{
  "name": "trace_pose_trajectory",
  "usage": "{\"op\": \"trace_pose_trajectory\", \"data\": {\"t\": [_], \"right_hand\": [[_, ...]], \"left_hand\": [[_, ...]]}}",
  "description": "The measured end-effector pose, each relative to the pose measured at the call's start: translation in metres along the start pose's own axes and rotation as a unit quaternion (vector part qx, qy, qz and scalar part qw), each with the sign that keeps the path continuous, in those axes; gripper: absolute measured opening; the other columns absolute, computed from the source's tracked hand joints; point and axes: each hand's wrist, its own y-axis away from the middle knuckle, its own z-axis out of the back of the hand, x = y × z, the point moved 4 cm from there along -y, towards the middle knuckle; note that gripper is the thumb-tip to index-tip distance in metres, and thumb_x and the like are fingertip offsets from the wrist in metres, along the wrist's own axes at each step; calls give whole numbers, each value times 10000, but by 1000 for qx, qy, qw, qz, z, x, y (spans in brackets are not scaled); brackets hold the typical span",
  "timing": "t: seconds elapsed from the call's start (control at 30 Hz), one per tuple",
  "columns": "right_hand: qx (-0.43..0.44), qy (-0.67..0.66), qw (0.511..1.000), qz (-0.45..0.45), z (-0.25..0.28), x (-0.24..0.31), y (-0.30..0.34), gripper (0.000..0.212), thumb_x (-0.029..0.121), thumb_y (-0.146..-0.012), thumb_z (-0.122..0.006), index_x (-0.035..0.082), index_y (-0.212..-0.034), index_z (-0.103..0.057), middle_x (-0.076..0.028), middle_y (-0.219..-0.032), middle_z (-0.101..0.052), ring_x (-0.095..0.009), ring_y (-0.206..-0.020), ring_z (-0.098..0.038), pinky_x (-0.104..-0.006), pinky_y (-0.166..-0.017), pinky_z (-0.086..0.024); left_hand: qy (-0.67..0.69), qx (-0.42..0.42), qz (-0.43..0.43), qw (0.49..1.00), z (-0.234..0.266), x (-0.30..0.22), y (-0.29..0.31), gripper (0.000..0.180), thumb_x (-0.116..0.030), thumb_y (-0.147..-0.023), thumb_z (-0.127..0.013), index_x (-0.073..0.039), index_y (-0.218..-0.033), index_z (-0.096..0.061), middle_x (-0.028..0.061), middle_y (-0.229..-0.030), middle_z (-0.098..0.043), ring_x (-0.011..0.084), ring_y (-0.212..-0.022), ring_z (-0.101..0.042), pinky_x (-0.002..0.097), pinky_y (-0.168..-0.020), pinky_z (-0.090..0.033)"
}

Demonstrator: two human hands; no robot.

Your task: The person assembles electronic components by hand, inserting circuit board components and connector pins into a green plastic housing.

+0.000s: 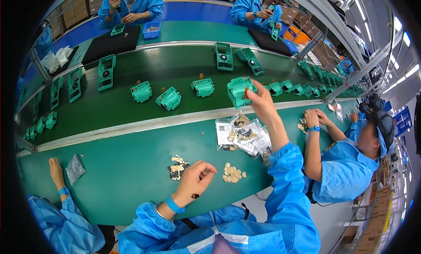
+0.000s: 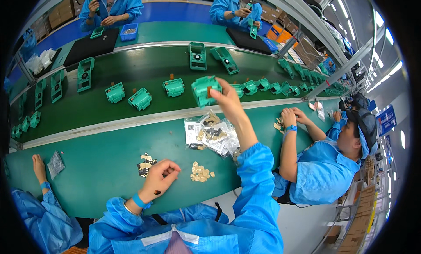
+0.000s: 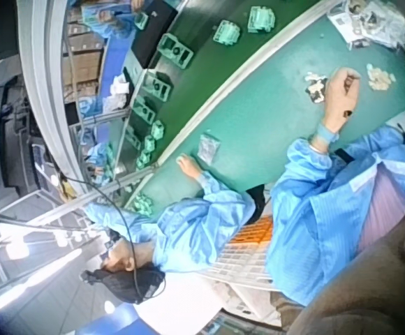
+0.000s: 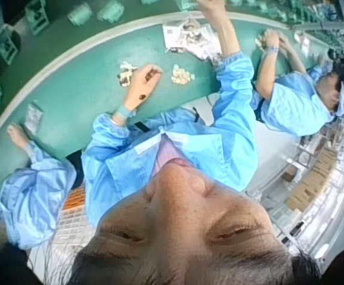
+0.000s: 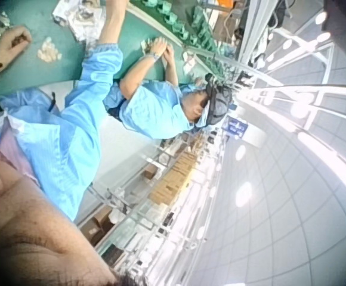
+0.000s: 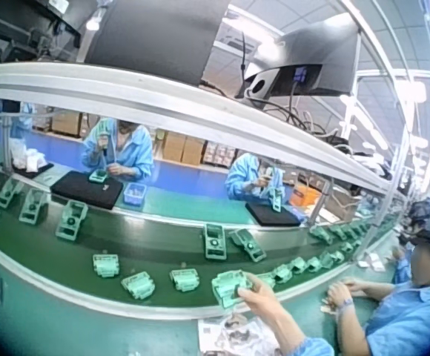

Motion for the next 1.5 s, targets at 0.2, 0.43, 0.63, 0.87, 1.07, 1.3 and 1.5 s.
{"op": "trace_pose_trajectory", "data": {"t": [0.2,0.43,0.63,0.87,1.07,1.3,1.5], "right_hand": [[114,-164,972,-125,-49,-9,92,802,412,-897,-786,14,-1500,-440,-95,-1353,-618,-201,-1223,-607,-377,-1024,-489],[121,-187,962,-160,-63,-24,131,855,472,-882,-786,6,-1503,-427,-97,-1366,-611,-199,-1235,-601,-390,-1021,-488],[124,-140,976,-111,-67,-7,141,854,374,-815,-862,10,-1479,-467,-91,-1393,-592,-197,-1277,-569,-357,-1071,-450],[119,-19,993,-18,-68,11,142,851,263,-751,-897,16,-1459,-494,-107,-1406,-585,-213,-1318,-536,-378,-1124,-414],[80,131,986,59,-68,11,149,806,107,-709,-908,61,-1430,-549,-76,-1335,-620,-190,-1209,-588,-365,-1049,-461],[122,98,987,34,-59,13,161,803,136,-734,-885,20,-1446,-531,-88,-1355,-619,-191,-1216,-594,-351,-1037,-474],[289,-151,932,-157,-45,-18,179,811,399,-770,-852,-61,-1379,-575,-152,-1314,-662,-214,-1181,-640,-347,-1027,-492]], "left_hand": [[55,-54,-45,996,1,-12,-8,210,19,-937,-664,7,-1136,-597,71,-1067,-658,110,-815,-674,233,-714,-528],[110,-91,-105,984,6,-20,-8,455,35,-928,-671,-2,-1326,-454,143,-1255,-573,153,-902,-665,264,-787,-542],[145,-62,-127,979,-1,-30,-6,589,17,-924,-680,-11,-1442,-400,160,-1294,-519,176,-918,-673,284,-796,-545],[136,-48,-134,980,-7,-32,-8,656,25,-921,-675,-10,-1498,-363,168,-1329,-504,176,-949,-669,288,-818,-545],[126,-53,-100,986,-10,-32,-12,667,41,-914,-669,0,-1505,-360,181,-1377,-486,159,-979,-654,281,-838,-538],[37,-54,-182,981,-9,-37,-14,629,76,-848,-689,-22,-1436,-488,186,-1401,-491,193,-1042,-646,316,-873,-544],[-149,46,-300,941,-8,-73,10,582,-8,-716,-868,-94,-1266,-698,168,-1438,-500,313,-1196,-602,410,-990,-519]]}}
